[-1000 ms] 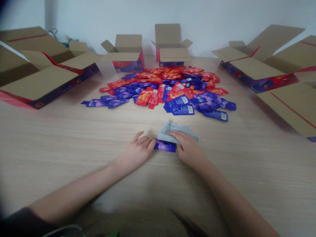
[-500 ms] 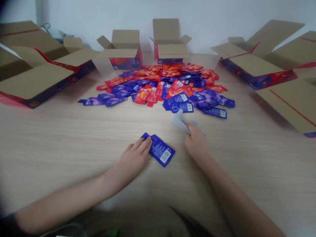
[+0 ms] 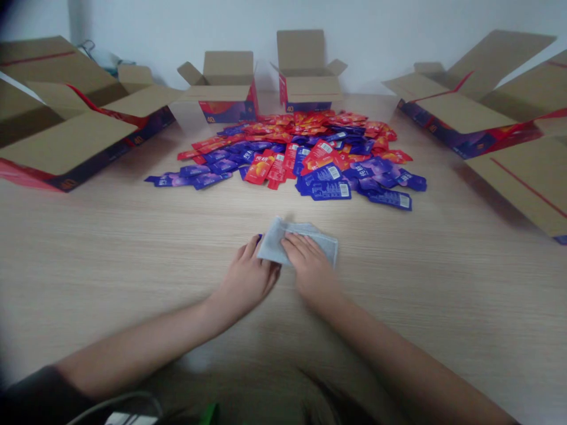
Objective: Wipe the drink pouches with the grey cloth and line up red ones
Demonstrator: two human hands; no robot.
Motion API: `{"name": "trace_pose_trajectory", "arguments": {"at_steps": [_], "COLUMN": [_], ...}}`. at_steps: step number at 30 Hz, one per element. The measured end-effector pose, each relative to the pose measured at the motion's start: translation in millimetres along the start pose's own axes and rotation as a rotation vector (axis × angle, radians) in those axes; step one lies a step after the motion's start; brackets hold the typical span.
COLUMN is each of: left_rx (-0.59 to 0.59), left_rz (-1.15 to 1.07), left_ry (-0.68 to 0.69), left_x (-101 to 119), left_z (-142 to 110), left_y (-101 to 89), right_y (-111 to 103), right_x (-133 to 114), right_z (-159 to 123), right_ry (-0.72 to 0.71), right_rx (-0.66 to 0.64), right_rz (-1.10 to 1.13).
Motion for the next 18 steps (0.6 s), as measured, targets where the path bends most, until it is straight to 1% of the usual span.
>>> {"name": "trace_pose_trajectory", "arguments": {"at_steps": [3, 6, 8, 14, 18], "left_rx": [0.001, 0.014, 0.010, 0.032, 0.003], "left_rz": [0.000, -0.028, -0.050, -0.048, -0.018], "left_ry": [0.038, 0.081, 0.080, 0.023, 0.072], "left_x": [9, 15, 15, 19, 23], "left_z": [-5, -9, -11, -17, -18], "left_y": [-3.4, -3.8, -2.5, -1.5, -1.5], "right_y": [-6, -12, -11, -3, -4], "right_x": [27, 40, 39, 23, 23], "right_z": [5, 6, 6, 3, 3], "right_ry": [0.081, 0.112, 0.117, 0.076, 0.031], "right_rx": [0.032, 0.049, 0.064, 0.066, 0.043], "right_rz": [-0.082, -0.117, -0.145, -0.161, -0.140]}}
Point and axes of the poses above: each hand's wrist, its own z-axis towards the middle knuckle, its own y-axis out of the palm, x = y × z, the point moved 1 cm from there along z, towards the middle knuckle, and after that the axes turned 11 degrees about x, right-handed, at the moved point
